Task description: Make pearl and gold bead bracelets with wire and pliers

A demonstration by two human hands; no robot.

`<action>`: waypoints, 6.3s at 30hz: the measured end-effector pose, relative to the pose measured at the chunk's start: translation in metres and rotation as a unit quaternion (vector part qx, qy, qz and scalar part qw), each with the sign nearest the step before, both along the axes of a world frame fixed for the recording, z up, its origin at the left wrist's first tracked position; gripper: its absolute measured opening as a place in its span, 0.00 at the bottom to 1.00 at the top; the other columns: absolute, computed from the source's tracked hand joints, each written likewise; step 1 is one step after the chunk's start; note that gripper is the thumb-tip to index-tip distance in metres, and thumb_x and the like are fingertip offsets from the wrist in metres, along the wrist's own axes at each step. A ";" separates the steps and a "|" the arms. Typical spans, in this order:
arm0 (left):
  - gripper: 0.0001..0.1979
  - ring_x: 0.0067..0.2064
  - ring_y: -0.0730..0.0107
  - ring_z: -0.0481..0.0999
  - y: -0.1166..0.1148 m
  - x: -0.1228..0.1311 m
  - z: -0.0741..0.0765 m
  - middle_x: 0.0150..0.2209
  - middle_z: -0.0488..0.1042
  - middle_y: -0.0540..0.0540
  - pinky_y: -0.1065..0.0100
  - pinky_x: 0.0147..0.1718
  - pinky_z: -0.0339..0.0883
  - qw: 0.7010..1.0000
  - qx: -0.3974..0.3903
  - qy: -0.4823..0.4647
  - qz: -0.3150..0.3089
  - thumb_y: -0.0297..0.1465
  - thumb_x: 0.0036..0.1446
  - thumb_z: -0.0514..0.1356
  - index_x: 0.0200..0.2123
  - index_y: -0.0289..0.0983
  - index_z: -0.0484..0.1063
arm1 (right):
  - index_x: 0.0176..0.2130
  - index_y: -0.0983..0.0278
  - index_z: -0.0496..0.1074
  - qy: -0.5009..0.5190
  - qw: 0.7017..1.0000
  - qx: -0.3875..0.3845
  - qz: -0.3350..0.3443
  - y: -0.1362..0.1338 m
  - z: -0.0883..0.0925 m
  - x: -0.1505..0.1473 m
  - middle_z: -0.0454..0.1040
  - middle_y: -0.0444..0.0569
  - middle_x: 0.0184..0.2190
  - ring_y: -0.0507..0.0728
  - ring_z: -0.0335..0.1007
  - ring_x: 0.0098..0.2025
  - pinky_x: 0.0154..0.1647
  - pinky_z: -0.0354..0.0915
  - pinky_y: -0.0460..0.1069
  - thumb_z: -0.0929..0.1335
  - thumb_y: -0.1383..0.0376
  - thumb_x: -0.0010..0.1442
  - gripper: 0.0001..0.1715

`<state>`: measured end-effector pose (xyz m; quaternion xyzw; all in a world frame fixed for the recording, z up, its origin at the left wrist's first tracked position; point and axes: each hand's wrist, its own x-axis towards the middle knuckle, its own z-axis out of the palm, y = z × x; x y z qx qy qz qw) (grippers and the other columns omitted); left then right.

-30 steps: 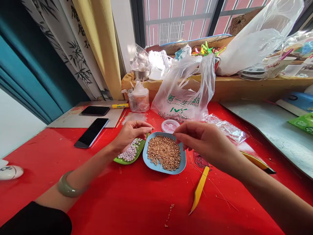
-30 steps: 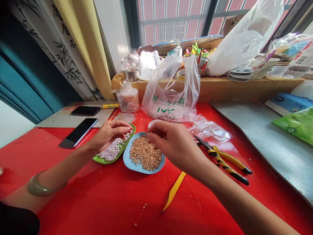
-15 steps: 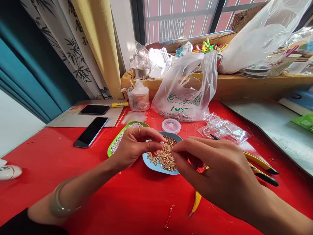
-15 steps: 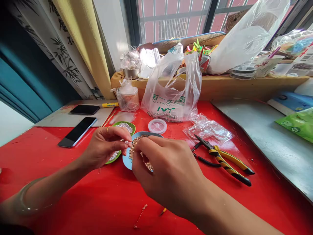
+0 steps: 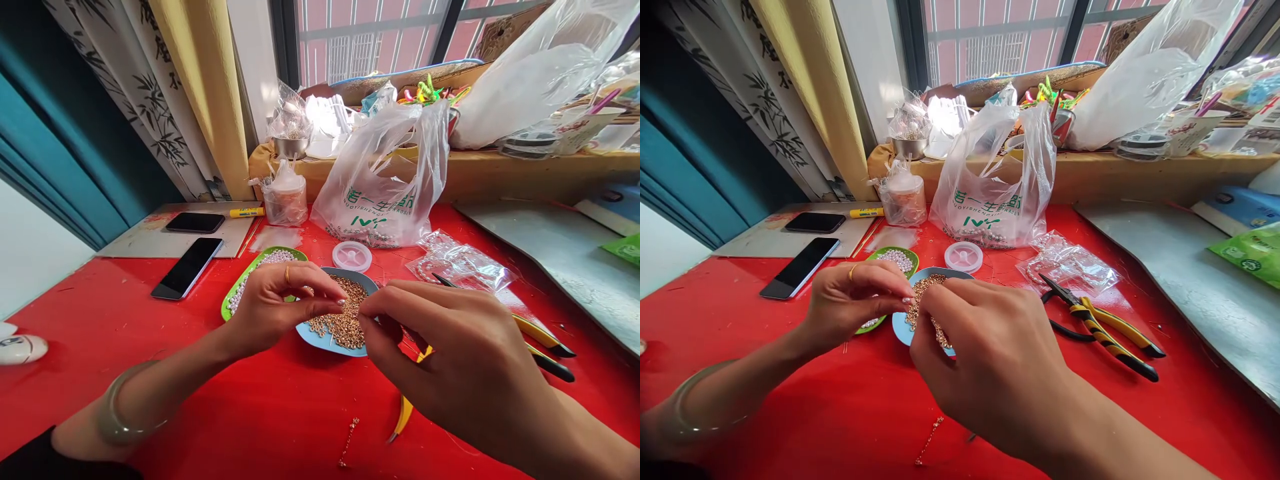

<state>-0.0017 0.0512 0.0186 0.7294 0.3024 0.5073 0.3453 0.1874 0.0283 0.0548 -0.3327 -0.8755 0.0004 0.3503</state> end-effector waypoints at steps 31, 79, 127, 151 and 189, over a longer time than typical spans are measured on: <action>0.10 0.33 0.72 0.78 -0.003 -0.001 0.010 0.32 0.78 0.46 0.72 0.32 0.73 0.974 0.205 0.097 0.006 0.21 0.54 0.62 0.37 0.39 0.76 | 0.22 0.67 0.71 -0.020 1.000 0.015 -0.018 -0.002 0.001 0.000 0.66 0.43 0.16 0.49 0.58 0.18 0.18 0.51 0.47 0.63 0.73 0.53 0.11; 0.08 0.31 0.74 0.73 -0.010 0.008 0.010 0.27 0.73 0.51 0.73 0.28 0.71 0.996 0.064 -0.054 -0.017 0.21 0.46 0.67 0.29 0.37 0.75 | 0.30 0.66 0.77 0.128 0.966 -0.201 0.098 0.013 0.000 -0.006 0.78 0.40 0.25 0.44 0.69 0.23 0.24 0.63 0.36 0.66 0.76 0.55 0.10; 0.11 0.30 0.72 0.76 -0.020 0.012 0.012 0.27 0.78 0.52 0.70 0.28 0.74 0.994 0.054 -0.085 0.048 0.18 0.46 0.67 0.30 0.40 0.77 | 0.26 0.62 0.70 0.027 0.988 0.153 -0.006 -0.009 0.004 0.003 0.71 0.42 0.21 0.50 0.65 0.25 0.24 0.62 0.47 0.67 0.75 0.53 0.09; 0.06 0.30 0.72 0.76 -0.023 0.016 0.010 0.26 0.77 0.50 0.70 0.28 0.72 0.992 0.068 -0.101 0.029 0.21 0.49 0.66 0.28 0.38 0.75 | 0.19 0.62 0.70 -0.020 0.994 0.110 0.014 -0.010 0.006 -0.003 0.71 0.46 0.19 0.52 0.63 0.23 0.24 0.59 0.50 0.64 0.76 0.55 0.17; 0.10 0.33 0.72 0.77 -0.029 0.013 0.012 0.31 0.79 0.50 0.70 0.32 0.74 0.992 0.106 -0.027 0.062 0.19 0.52 0.63 0.35 0.39 0.76 | 0.25 0.65 0.74 0.007 0.986 0.163 -0.029 -0.012 0.011 -0.001 0.74 0.45 0.22 0.51 0.66 0.23 0.23 0.58 0.48 0.66 0.73 0.57 0.11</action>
